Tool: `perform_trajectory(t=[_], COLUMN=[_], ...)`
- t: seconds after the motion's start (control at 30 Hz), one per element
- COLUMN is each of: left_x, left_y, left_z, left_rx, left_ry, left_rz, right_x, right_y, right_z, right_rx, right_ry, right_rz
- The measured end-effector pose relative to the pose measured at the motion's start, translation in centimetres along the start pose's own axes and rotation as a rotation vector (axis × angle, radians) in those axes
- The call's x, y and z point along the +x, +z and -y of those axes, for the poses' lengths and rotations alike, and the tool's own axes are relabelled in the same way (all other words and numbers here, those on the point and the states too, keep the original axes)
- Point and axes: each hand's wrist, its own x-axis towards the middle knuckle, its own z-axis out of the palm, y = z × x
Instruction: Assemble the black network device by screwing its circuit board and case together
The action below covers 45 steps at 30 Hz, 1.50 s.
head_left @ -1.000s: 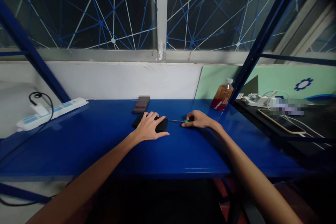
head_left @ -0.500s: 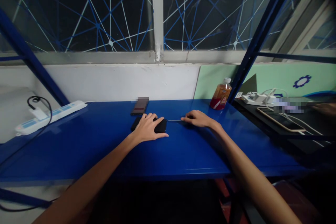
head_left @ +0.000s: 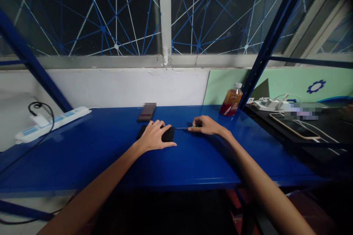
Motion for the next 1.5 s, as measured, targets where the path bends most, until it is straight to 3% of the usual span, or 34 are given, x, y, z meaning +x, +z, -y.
perform_trajectory(t=[0.2,0.6,0.87,1.3,1.5], left_x=[-0.17,-0.24,-0.2,-0.15,-0.1], left_y=[-0.02,0.16,0.17,0.2,0.05], left_z=[-0.19,-0.4,-0.4,-0.29,-0.35], left_rx=[-0.027,-0.065,-0.056,-0.054,-0.064], left_ry=[0.023,0.061,0.055,0.055,0.053], left_rz=[-0.005,-0.012,-0.016,-0.009,0.008], right_x=[-0.03,0.07,-0.07,0.11,-0.03], right_y=[-0.48,0.15,-0.43,0.35,0.02], right_z=[-0.29,0.08,-0.31,-0.13,-0.05], right_rx=[-0.061,-0.057,-0.063,-0.003,-0.018], right_ry=[0.026,0.022,0.015,0.014,-0.005], right_rz=[0.042,-0.006,0.056,0.087,0.013])
